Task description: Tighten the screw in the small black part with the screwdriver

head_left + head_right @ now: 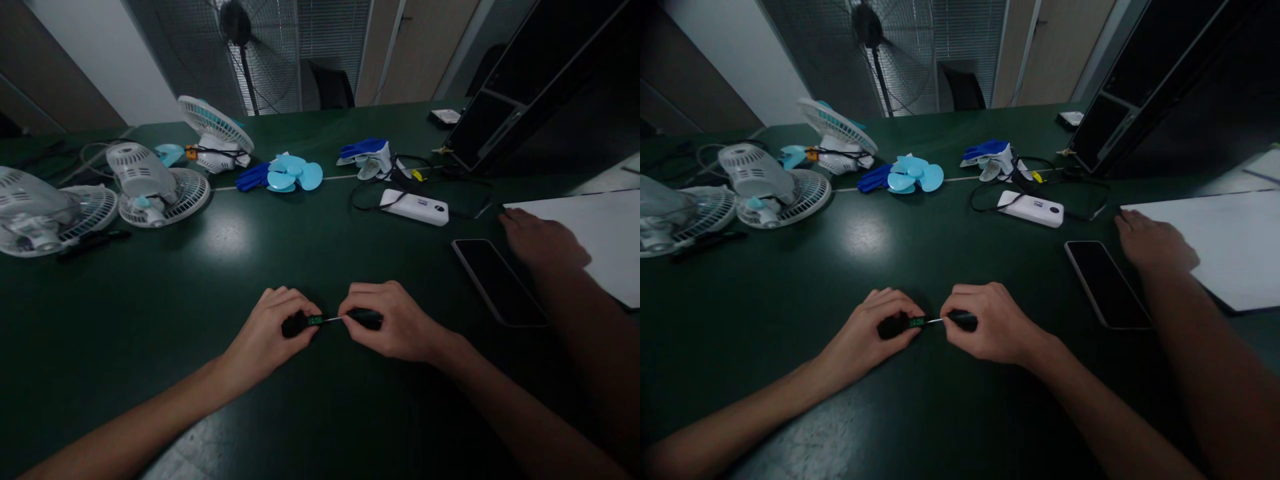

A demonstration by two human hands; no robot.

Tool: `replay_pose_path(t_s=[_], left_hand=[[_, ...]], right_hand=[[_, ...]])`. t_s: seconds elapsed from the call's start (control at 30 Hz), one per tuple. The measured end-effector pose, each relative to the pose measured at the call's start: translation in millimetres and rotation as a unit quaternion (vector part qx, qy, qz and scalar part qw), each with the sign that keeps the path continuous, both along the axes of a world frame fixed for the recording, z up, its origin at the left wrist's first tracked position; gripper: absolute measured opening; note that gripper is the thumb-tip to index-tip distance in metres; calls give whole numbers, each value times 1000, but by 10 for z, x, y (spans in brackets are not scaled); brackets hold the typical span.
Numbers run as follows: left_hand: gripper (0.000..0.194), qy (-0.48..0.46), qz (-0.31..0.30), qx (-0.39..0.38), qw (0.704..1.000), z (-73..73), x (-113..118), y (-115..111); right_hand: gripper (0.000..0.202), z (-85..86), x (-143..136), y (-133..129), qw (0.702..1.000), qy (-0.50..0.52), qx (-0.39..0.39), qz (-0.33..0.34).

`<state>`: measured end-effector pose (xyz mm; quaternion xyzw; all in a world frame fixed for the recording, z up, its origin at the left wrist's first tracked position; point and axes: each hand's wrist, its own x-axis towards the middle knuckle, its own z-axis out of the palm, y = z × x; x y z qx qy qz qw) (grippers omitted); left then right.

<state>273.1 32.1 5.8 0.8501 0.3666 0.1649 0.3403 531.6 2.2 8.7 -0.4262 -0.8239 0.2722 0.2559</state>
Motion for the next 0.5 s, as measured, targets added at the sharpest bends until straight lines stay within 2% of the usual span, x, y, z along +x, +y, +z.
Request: replay_pose_path(t_s=[0.2,0.4,0.5], left_hand=[[10,7,-7,-3,1000,15,-5,3],[14,12,-12,9,1000,-4,-14,3],[17,17,-25,7,1000,-13,-54,3]], right_hand=[[13,70,-123,-30,987,154,-31,-15],[12,37,-57,-15,987,152,-29,-36],[12,11,-35,15,976,195,-64,-73]])
